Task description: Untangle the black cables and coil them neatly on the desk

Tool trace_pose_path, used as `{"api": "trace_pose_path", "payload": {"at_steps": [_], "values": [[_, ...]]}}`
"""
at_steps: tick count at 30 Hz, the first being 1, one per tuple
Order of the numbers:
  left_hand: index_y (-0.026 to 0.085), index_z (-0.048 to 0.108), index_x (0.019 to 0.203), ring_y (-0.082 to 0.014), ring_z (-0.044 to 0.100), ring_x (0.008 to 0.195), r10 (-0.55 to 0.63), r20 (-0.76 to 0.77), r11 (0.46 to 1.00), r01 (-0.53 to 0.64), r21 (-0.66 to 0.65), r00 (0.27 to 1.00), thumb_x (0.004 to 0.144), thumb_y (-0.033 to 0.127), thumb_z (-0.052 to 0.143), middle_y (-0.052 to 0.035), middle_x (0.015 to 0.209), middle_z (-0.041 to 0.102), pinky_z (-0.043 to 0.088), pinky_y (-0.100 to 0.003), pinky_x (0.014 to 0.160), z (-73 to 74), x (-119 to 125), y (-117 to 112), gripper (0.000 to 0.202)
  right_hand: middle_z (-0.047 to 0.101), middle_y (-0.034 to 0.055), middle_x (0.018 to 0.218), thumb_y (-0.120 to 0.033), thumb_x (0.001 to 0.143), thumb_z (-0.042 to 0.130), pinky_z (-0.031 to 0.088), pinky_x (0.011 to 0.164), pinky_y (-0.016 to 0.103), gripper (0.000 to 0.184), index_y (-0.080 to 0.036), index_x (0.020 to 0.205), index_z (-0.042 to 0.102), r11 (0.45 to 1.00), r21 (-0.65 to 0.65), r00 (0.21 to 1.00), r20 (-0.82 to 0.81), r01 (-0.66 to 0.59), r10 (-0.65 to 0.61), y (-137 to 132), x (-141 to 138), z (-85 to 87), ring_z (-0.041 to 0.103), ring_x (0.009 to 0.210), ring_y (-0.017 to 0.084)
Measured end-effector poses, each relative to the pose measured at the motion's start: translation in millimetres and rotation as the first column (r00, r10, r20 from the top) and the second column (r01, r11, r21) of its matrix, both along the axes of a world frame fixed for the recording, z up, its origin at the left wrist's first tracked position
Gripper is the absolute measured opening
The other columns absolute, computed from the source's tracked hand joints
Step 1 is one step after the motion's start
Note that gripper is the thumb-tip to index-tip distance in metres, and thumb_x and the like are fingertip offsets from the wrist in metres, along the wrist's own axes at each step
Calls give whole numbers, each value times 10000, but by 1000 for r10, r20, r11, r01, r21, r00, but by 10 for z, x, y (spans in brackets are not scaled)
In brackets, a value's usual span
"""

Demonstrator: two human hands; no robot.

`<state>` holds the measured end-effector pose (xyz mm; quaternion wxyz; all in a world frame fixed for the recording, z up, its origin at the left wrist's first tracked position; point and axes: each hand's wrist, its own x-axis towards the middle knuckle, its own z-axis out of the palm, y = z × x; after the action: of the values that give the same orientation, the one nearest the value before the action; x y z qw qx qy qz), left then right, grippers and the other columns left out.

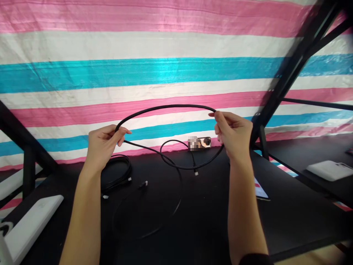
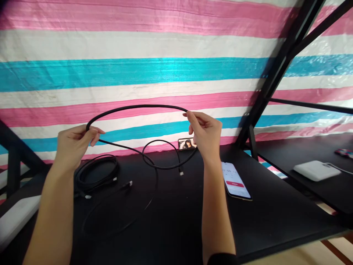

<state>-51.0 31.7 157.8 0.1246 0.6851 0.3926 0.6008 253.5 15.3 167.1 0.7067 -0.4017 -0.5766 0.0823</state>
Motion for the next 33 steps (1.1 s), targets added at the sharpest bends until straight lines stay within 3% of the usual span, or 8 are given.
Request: {"api": "trace_pose_path", "payload": {"at_steps": [6, 10, 14, 17, 19, 25, 29, 33], "values": [[216, 656, 726, -124, 468, 538, 42, -35, 998, -43, -37, 998, 816, 425, 533, 26, 518, 475, 401, -261, 597, -3, 69, 4, 259, 454, -54, 486, -462, 819, 557, 194, 302, 184, 326, -158, 822, 676, 987, -124, 995, -19, -100, 99, 91, -120, -56, 306, 315, 22], [206, 644, 975, -184, 556, 720, 50, -256, 970, -108, -217, 965, 850, 470, 447, -27, 707, 600, 423, -301, 667, -20, 97, 23, 352, 389, -83, 496, -479, 833, 522, 180, 303, 172, 332, -161, 819, 616, 895, -249, 920, -230, -369, 316, 298, -386, -210, 252, 313, 10], [224, 468, 1234, -243, 529, 985, 245, -335, 967, -253, 21, 910, 756, 456, 591, -88, 1109, 567, 431, -389, 812, 46, 310, -295, 546, 396, -85, 523, -480, 837, 511, 177, 303, 163, 327, -166, 848, 600, 761, -333, 830, -280, -556, 483, 395, -590, -326, 258, 321, 9], [249, 476, 1173, -235, 498, 1062, 102, -414, 994, -82, 68, 904, 767, 409, 605, -72, 1169, 524, 405, -412, 912, -55, 666, -692, 454, 437, -74, 562, -453, 855, 489, 220, 306, 157, 318, -157, 886, 604, 706, -403, 812, -258, -582, 523, 429, -656, -393, 321, 324, 10], [254, 475, 1175, -251, 484, 1093, -113, -554, 993, 70, -98, 825, 731, 429, 643, -80, 1180, 516, 408, -422, 923, -277, 912, -865, 506, 454, -68, 582, -409, 877, 465, 257, 313, 156, 293, -149, 898, 598, 679, -460, 818, -263, -572, 512, 459, -676, -444, 353, 326, 13], [188, 414, 1296, -213, 608, 922, -265, -504, 850, -48, -524, 822, 825, 246, 511, -82, 1033, 628, 453, -340, 793, -1012, 1044, -888, 484, 504, -31, 661, -316, 912, 405, 350, 367, 159, 254, -145, 968, 584, 612, -604, 845, -220, -510, 487, 581, -668, -607, 448, 382, 30], [238, 660, 966, -119, 584, 530, -528, -352, 674, 129, -728, 772, 869, 427, 456, 58, 503, 578, 407, -205, 623, -1050, 742, -1053, 294, 555, 10, 713, -291, 919, 350, 432, 453, 207, 287, -147, 976, 592, 714, -666, 941, 53, -217, 336, 717, -551, -743, 521, 440, 69], [239, 708, 807, -105, 557, 549, -390, -420, 770, 40, -637, 820, 893, 435, 407, 30, 624, 652, 332, -196, 557, -1028, 541, -1234, 370, 597, 76, 868, -189, 865, 421, 461, 745, 340, 231, -164, 1020, 590, 782, -615, 933, 331, 100, 140, 751, -517, -854, 606, 792, 186]]}}
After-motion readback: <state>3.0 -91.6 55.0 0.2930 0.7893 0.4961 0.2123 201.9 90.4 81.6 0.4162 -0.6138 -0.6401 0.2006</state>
